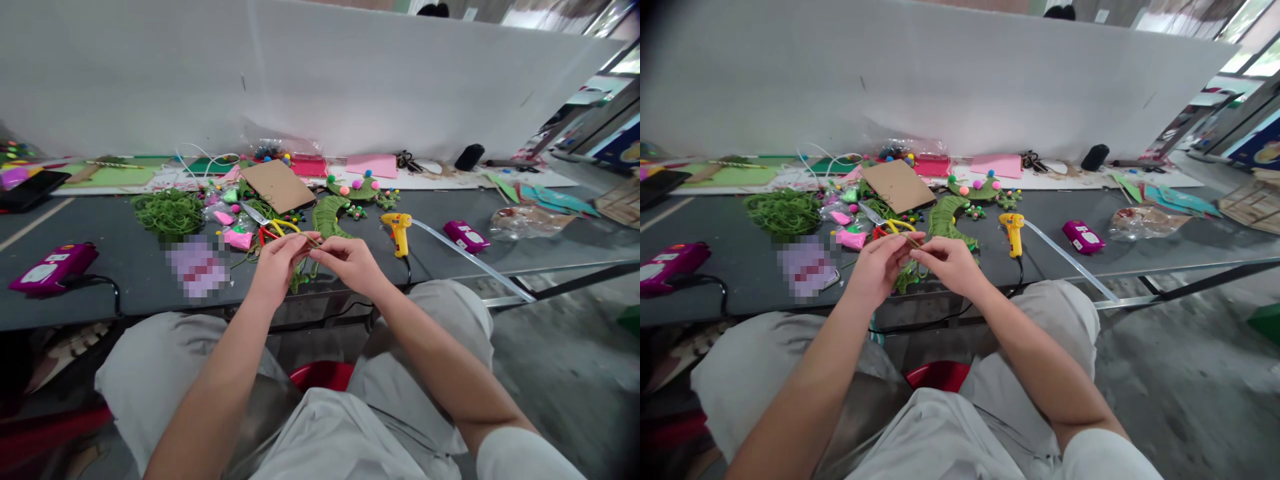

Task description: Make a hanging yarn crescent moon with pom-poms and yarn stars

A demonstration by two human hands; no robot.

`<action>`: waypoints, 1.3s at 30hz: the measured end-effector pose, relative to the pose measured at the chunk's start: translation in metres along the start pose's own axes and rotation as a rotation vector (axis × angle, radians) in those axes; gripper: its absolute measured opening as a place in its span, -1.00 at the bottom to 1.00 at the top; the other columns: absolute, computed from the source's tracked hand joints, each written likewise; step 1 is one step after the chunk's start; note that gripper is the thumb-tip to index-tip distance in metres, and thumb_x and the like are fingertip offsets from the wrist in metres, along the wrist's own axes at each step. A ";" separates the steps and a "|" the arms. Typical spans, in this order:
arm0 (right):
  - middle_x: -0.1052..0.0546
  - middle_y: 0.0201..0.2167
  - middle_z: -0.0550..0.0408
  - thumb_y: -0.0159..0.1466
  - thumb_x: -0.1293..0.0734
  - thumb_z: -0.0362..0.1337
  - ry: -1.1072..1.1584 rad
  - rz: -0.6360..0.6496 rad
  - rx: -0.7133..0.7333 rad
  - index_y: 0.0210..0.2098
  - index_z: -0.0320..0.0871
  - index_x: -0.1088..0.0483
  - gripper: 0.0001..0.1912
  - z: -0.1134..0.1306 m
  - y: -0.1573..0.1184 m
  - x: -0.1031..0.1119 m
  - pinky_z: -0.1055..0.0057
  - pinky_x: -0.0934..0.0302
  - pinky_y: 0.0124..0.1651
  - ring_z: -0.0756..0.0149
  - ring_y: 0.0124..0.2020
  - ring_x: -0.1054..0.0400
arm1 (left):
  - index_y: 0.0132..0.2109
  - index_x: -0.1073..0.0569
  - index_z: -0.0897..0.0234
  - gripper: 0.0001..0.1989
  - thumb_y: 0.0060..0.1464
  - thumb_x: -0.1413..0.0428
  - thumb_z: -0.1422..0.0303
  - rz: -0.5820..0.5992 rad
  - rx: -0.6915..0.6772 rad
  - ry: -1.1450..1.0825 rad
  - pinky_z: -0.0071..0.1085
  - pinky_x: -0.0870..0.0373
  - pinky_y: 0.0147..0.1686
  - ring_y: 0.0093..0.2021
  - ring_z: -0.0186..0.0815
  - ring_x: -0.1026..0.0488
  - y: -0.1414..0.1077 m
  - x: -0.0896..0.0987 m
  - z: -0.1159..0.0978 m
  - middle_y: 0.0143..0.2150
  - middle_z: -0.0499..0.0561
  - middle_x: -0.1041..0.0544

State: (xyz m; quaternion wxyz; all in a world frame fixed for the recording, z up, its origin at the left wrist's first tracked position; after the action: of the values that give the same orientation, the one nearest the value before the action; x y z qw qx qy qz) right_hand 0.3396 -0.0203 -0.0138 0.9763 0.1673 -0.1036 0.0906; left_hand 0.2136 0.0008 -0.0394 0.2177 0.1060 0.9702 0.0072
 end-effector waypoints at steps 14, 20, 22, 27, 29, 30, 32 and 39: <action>-0.36 -0.54 0.18 0.30 -0.33 -0.03 -0.034 0.105 -0.102 -0.38 -0.24 -0.45 -0.64 -0.011 -0.011 -0.013 0.48 -0.05 -0.43 0.46 -0.50 -0.13 | -0.34 -0.55 0.33 -0.90 0.02 -0.26 0.37 -0.096 0.141 -0.177 -0.48 -0.47 -0.31 -0.34 -0.37 -0.55 0.004 0.014 0.012 -0.33 -0.01 -0.61; -0.40 -0.52 0.16 0.29 -0.34 -0.02 0.004 0.037 -0.106 -0.38 -0.24 -0.47 -0.63 -0.010 -0.013 -0.010 0.47 -0.07 -0.43 0.46 -0.51 -0.15 | -0.22 -0.56 0.32 -0.88 0.17 -0.14 0.40 -0.074 0.295 -0.325 -0.46 -0.51 -0.28 -0.19 -0.33 -0.59 0.000 0.007 0.019 -0.17 0.04 -0.64; -0.37 -0.54 0.18 0.29 -0.33 -0.01 0.025 0.036 -0.120 -0.37 -0.25 -0.48 -0.62 -0.010 -0.013 -0.010 0.47 -0.04 -0.44 0.47 -0.52 -0.12 | -0.22 -0.56 0.32 -0.87 0.19 -0.12 0.40 -0.073 0.325 -0.363 -0.45 -0.51 -0.29 -0.20 -0.34 -0.59 0.000 0.005 0.020 -0.19 0.03 -0.64; -0.34 -0.55 0.19 0.26 -0.36 -0.01 0.065 0.041 -0.194 -0.32 -0.26 -0.53 -0.61 -0.016 -0.013 -0.005 0.46 -0.02 -0.44 0.46 -0.51 -0.14 | -0.28 -0.51 0.30 -0.91 0.11 -0.24 0.37 -0.093 0.273 -0.302 -0.45 -0.51 -0.22 -0.31 -0.38 -0.56 0.002 0.010 0.020 -0.34 -0.03 -0.60; -0.35 -0.55 0.18 0.24 -0.38 0.00 0.075 0.036 -0.226 -0.33 -0.27 -0.55 -0.61 -0.019 -0.012 -0.001 0.46 -0.03 -0.43 0.45 -0.49 -0.16 | -0.27 -0.50 0.29 -0.81 -0.02 -0.34 0.38 -0.112 0.164 -0.215 -0.44 -0.52 -0.21 -0.30 -0.36 -0.57 0.006 0.014 0.014 -0.32 -0.02 -0.61; -0.37 -0.55 0.17 0.22 -0.40 0.00 0.080 0.029 -0.238 -0.34 -0.27 -0.55 -0.61 -0.020 -0.011 0.001 0.45 -0.03 -0.42 0.45 -0.49 -0.16 | -0.25 -0.50 0.29 -0.74 -0.08 -0.38 0.39 -0.125 0.102 -0.166 -0.42 -0.52 -0.20 -0.28 -0.35 -0.58 0.008 0.016 0.009 -0.31 -0.01 -0.63; -0.40 -0.53 0.16 0.18 -0.45 -0.01 0.091 0.016 -0.249 -0.36 -0.27 -0.56 -0.62 -0.019 -0.009 0.007 0.45 -0.05 -0.40 0.46 -0.48 -0.17 | -0.20 -0.50 0.30 -0.64 -0.16 -0.43 0.38 -0.148 -0.008 -0.074 -0.38 -0.53 -0.17 -0.26 -0.31 -0.60 0.012 0.016 -0.003 -0.31 0.03 -0.65; -0.45 -0.48 0.12 0.17 -0.47 -0.01 0.278 0.040 -0.258 -0.34 -0.18 -0.60 -0.67 0.014 -0.004 0.029 0.46 -0.04 -0.47 0.47 -0.51 -0.14 | -0.13 -0.56 0.26 -0.60 -0.14 -0.44 0.30 0.020 -0.191 0.105 -0.33 -0.54 -0.16 -0.24 -0.25 -0.61 0.024 -0.024 -0.065 -0.30 0.02 -0.65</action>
State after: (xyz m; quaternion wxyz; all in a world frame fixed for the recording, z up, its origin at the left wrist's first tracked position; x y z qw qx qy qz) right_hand 0.3664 -0.0249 0.0048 0.9925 0.0247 0.0182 0.1183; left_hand 0.2121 0.0217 0.0311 0.1758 0.0938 0.9740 0.1074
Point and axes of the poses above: each hand's wrist, its own y-axis towards the middle knuckle, its own x-axis out of the back of the hand, z = x × y, the point moved 9 cm from there along y, towards the middle knuckle
